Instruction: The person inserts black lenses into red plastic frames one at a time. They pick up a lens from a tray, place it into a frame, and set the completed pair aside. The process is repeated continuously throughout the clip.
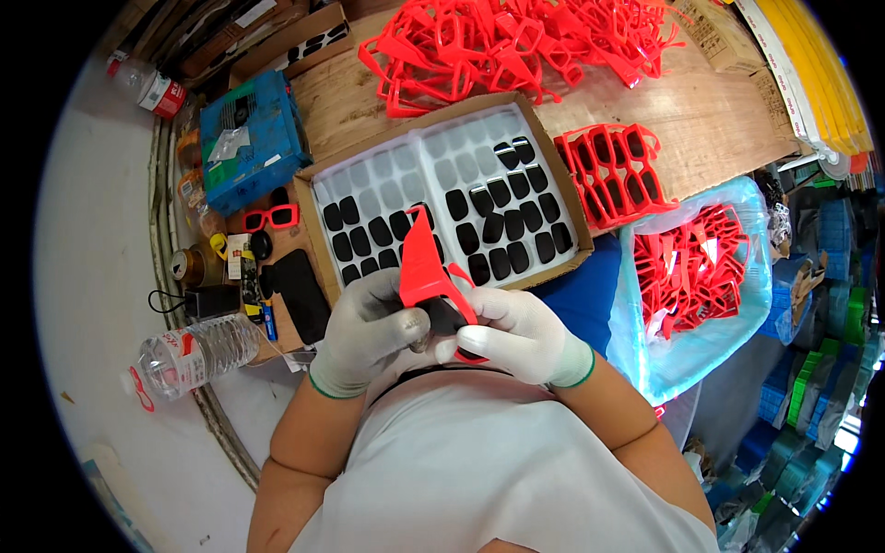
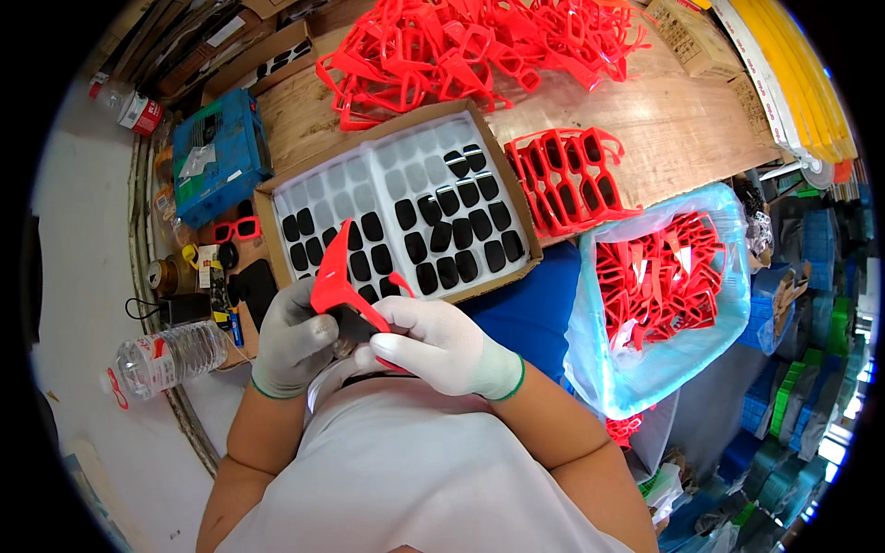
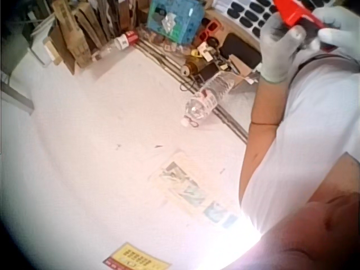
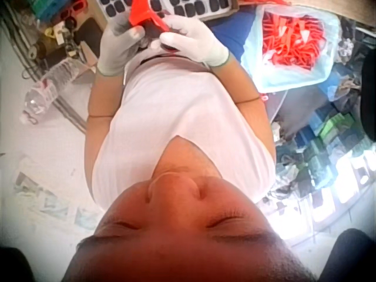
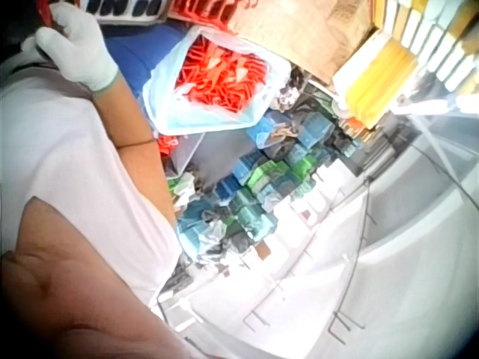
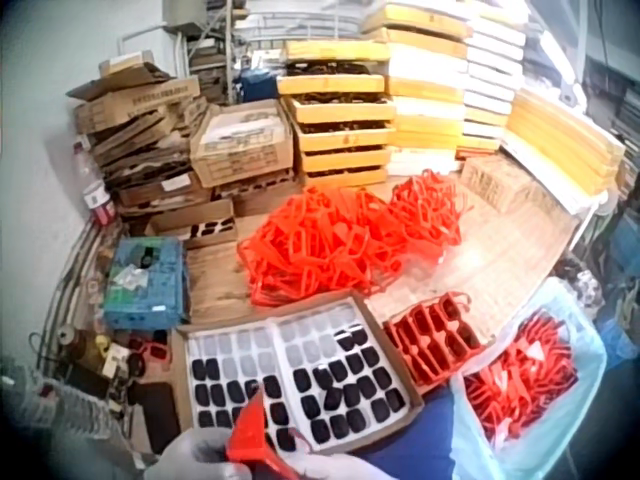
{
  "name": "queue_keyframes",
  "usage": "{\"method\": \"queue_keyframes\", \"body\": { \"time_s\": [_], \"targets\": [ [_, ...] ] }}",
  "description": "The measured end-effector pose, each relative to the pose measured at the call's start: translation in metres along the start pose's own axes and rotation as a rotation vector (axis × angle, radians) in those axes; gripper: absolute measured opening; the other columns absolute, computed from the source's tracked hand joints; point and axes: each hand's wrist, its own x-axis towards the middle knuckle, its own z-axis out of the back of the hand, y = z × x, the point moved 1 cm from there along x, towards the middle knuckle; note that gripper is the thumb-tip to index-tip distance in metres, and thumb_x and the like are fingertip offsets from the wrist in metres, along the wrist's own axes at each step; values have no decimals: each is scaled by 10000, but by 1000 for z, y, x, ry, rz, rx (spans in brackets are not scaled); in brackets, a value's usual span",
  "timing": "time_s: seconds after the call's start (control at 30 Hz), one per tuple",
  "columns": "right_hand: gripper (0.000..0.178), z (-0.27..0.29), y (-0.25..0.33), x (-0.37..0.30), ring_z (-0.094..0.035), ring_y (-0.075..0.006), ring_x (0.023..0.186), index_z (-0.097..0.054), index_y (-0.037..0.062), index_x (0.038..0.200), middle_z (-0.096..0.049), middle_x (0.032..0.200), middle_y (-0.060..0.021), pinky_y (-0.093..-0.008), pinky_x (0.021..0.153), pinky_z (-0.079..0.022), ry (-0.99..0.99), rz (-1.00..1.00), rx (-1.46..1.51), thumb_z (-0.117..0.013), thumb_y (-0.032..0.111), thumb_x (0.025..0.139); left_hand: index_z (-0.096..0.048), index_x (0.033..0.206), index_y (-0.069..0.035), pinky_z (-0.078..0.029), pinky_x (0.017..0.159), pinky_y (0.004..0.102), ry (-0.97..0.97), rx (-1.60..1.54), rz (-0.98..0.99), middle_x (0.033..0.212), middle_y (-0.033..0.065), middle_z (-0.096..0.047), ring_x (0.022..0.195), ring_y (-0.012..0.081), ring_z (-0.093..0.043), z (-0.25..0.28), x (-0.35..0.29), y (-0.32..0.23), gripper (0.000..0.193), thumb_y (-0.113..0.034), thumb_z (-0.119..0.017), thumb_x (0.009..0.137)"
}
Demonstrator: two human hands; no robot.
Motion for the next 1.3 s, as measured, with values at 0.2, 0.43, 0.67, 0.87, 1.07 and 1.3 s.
{"method": "queue_keyframes", "body": {
  "time_s": [0.2,0.43,0.67,0.87,1.07,1.3],
  "targets": [
    [199,-8,-3,3,-573,-94,836,-560,-33,1149,-618,859,-30,-266,816,-488,-29,9,43,-484,105,1026,-627,1152,52,-494,691,241,-158,207,-13,969,54,-652,786,73,-575,-11,-7,-3,255,-56,-638,921],
    [196,-9,-5,9,-532,-91,737,-558,-37,1124,-570,784,-8,-271,727,-475,-53,70,-182,-473,109,1024,-646,1122,27,-456,708,229,-322,232,36,942,10,-634,787,50,-522,-9,-10,1,207,-53,-615,934],
    [213,-9,1,9,-526,-93,719,-573,-41,1127,-571,772,-11,-270,703,-467,-62,43,-213,-483,115,1013,-652,1131,28,-462,694,239,-287,273,1,947,20,-652,779,55,-538,-8,-13,1,226,-94,-642,941],
    [205,-11,-18,12,-560,-99,749,-595,-37,1090,-589,781,-26,-276,756,-487,-64,140,12,-500,131,1022,-664,1113,17,-472,708,244,-256,338,-71,958,32,-671,809,64,-569,-8,-13,1,197,-89,-633,950],
    [178,-13,-19,14,-611,-106,783,-626,-13,1009,-647,831,-51,-283,799,-504,-228,151,-312,-511,122,1017,-664,977,28,-452,636,236,-434,681,-225,838,30,-662,720,55,-552,-18,-1,12,151,-109,-607,954],
    [256,-17,-2,11,-642,-131,809,-620,-23,1196,-677,856,-63,-292,810,-515,-201,89,-221,-507,101,1003,-668,1002,32,-471,602,228,-387,710,-213,857,27,-684,702,48,-583,-14,-5,11,145,-95,-603,980]
  ]
}}
